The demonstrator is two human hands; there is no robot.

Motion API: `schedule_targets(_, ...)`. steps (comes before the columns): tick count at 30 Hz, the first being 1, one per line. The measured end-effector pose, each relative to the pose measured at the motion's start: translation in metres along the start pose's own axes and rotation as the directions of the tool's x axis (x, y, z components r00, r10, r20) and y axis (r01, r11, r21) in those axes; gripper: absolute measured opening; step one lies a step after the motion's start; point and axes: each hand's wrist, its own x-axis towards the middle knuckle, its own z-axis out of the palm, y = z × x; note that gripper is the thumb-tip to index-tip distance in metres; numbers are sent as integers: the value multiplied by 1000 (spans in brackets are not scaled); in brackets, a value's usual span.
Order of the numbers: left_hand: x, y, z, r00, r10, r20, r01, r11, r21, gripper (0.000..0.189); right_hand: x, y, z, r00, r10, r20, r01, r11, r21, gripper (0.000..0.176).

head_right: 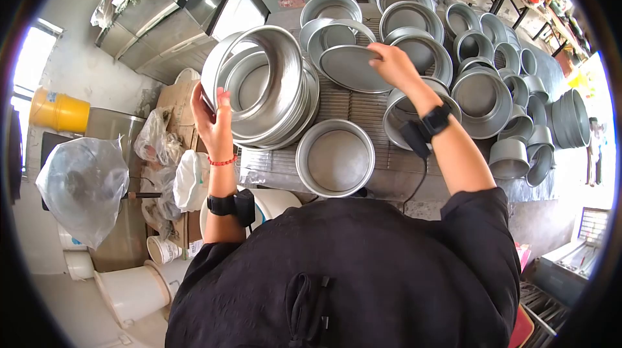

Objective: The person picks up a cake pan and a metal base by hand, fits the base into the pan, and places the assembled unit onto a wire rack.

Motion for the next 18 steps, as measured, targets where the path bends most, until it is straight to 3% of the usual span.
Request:
schedule_targets(3, -10, -10, -16, 999, -12, 47, 16, 997, -71, 56, 30, 23, 35, 994, -40, 99, 45, 998, -51, 32)
schedule_targets(7, -21, -11, -30, 998, 3, 63, -3, 1000, -7, 55, 56, 47, 76, 988, -31, 152, 42, 997, -72, 33)
schedule_targets(18, -33, -7, -40, 999, -43, 30, 41, 997, 60, 58, 78, 66, 103, 990, 74, 120, -60, 991, -117, 34)
